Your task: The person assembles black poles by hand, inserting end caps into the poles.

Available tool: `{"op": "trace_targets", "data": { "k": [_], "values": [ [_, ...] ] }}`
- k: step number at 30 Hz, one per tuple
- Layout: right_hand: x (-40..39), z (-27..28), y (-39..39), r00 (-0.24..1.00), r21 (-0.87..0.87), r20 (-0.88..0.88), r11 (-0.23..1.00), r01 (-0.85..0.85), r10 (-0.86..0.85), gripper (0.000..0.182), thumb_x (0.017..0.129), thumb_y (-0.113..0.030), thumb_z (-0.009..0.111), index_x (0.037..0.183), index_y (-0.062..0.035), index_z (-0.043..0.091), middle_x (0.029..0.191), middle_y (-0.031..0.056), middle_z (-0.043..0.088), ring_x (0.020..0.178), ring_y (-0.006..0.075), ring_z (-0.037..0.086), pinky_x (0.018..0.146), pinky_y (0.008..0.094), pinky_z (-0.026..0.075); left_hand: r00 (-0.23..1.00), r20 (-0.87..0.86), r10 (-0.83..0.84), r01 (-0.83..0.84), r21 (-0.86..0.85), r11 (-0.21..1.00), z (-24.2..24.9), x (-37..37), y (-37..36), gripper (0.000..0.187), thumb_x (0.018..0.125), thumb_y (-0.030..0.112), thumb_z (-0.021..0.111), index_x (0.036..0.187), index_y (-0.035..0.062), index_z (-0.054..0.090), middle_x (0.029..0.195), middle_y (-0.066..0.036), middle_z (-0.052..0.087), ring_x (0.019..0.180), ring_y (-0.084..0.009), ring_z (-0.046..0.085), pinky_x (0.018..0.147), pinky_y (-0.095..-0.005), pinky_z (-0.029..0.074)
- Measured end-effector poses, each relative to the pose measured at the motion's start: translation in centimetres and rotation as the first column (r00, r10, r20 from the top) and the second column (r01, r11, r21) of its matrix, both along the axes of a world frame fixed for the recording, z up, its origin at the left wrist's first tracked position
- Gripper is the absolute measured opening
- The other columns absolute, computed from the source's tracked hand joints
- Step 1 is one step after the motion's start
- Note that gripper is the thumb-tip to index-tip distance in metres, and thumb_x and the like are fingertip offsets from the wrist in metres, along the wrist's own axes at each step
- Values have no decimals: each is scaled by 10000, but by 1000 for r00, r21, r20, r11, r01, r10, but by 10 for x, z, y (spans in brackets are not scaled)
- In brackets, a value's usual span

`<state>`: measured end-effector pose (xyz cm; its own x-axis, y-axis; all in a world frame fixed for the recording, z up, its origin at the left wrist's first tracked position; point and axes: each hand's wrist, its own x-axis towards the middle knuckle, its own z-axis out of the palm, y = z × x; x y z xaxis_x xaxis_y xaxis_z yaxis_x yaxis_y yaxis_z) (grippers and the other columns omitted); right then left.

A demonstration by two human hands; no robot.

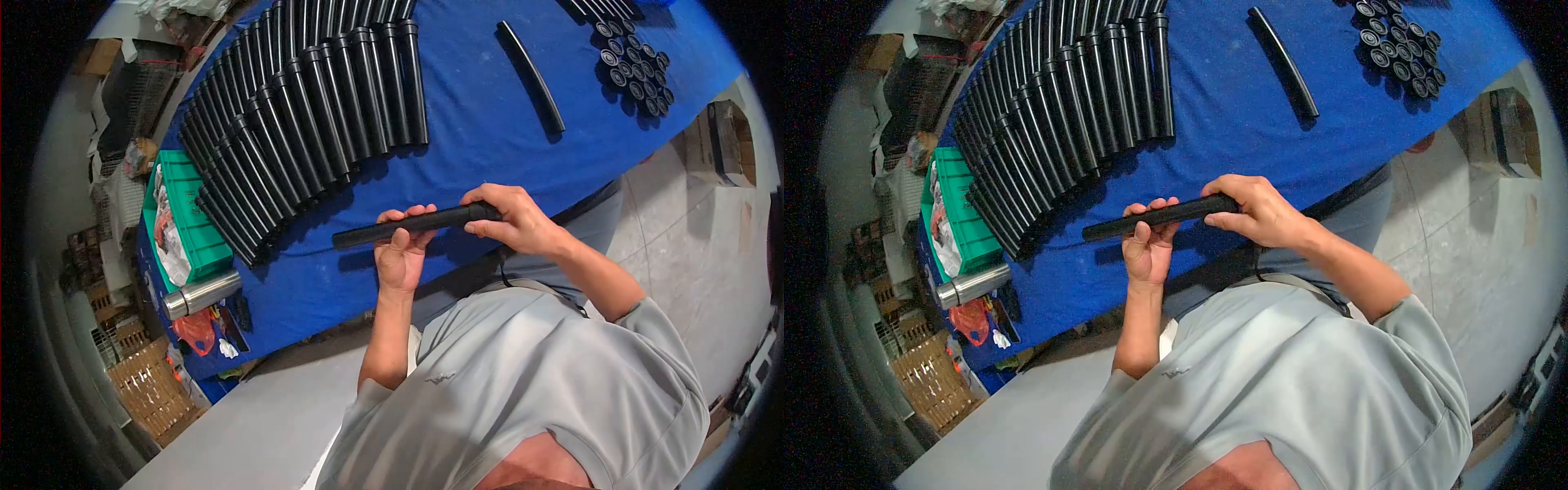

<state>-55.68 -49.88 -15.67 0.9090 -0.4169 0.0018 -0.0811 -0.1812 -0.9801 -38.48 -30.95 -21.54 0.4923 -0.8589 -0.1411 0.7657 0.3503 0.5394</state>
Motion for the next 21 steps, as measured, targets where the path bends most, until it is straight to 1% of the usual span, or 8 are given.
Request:
{"op": "trace_targets", "data": {
  "k": [2,5,8,11,14,17,20,21],
  "values": [
    [-1,-1,-2,1000,-95,14,995,-10,12,296,888,-164,767,1110,4,666,897,150,653,770,280,625,672,398,486,999,34,28,-28,10,1000,2,-5,-1,306,941,95,727,1225,95,614,1280,-220,670,1265,-417,612,1024,-521,584],
    [-2,-1,4,999,-52,-33,998,40,-42,297,890,-171,765,1110,3,666,898,150,651,774,283,628,676,391,487,997,54,47,-48,20,999,2,-9,-1,309,939,92,729,1224,92,611,1274,-218,671,1257,-414,618,1019,-519,586],
    [0,-6,6,998,-62,8,996,59,-59,305,889,-178,769,1120,-6,669,895,151,648,770,277,624,671,379,487,998,43,43,-44,13,999,4,-9,0,313,936,89,731,1224,85,610,1277,-214,671,1270,-412,609,1029,-523,578],
    [0,0,4,999,-65,-34,997,35,-37,331,875,-178,785,1135,-9,666,922,143,665,789,249,634,689,367,494,999,-9,32,-32,-5,999,2,-5,1,318,929,66,730,1223,77,610,1283,-207,670,1300,-410,586,1059,-532,554],
    [1,3,10,993,41,50,994,106,-108,346,869,-166,797,1143,-7,658,920,116,679,835,204,653,715,363,514,999,-42,22,-24,-36,999,3,-3,1,325,919,25,717,1222,72,609,1290,-202,669,1324,-409,566,1089,-538,528],
    [-2,6,4,994,74,-104,997,21,-13,340,873,-154,797,1138,3,653,872,94,680,817,160,668,698,345,530,999,-45,0,-2,-48,999,5,-3,0,333,909,-10,701,1219,71,610,1299,-201,664,1332,-407,560,1102,-537,517],
    [2,0,7,991,375,-137,925,63,-12,318,891,-147,782,1132,14,651,806,78,658,739,124,660,641,320,534,1000,-25,-17,16,-30,999,5,-3,1,326,906,-22,694,1208,69,613,1306,-206,659,1333,-405,560,1101,-534,519],
    [2,1,7,992,333,-128,941,55,-13,301,900,-142,777,1124,17,653,808,58,658,734,109,652,639,299,533,1000,-14,-19,18,-23,1000,4,-3,1,321,907,-23,692,1204,69,614,1307,-208,658,1333,-404,561,1100,-533,521]
  ]
}}
